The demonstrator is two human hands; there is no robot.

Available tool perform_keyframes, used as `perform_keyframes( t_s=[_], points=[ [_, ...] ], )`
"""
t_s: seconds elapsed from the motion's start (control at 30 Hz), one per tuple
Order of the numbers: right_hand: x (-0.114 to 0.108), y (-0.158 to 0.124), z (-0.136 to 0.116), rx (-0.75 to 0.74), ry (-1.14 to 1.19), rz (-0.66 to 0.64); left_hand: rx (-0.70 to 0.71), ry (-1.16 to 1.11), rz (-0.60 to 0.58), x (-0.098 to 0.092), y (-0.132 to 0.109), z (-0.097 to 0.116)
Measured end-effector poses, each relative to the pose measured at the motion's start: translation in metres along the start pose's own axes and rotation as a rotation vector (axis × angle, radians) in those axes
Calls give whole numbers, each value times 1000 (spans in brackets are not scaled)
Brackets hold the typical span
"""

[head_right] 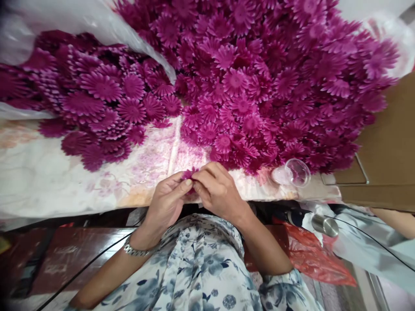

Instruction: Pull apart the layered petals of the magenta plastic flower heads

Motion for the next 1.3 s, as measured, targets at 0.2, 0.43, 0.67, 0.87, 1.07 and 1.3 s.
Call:
perform_keyframes(
  t_s=[0.2, 0.43, 0.67, 0.87, 1.07, 1.3],
  points=[
    [-45, -17, -2, -26, -340, 163, 19, -44, 136, 4, 2, 4],
    [-131, -79, 36, 255, -925, 244, 44, -34, 169, 5, 4, 4],
    [-127, -87, 59, 314, -976, -76, 53, -5, 156, 8, 3, 4],
    [-127, -79, 63, 397, -986, -237, 51, 0, 158, 9, 5, 2],
    [-144, -84, 57, 300, -952, -65, 35, -41, 176, 11, 5, 3],
    [-111, -57, 13, -10, -517, 228, -10, -171, 84, 20, 2, 8]
  ],
)
Point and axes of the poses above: each hand's wrist, its own y-axis towards the middle knuckle, its own x-axis out of the palm, z = x × y, the point moved 2 cm from there along y, towards the middle knuckle, and after that the axes turned 4 degrees about -z, right-handed, at the moved point
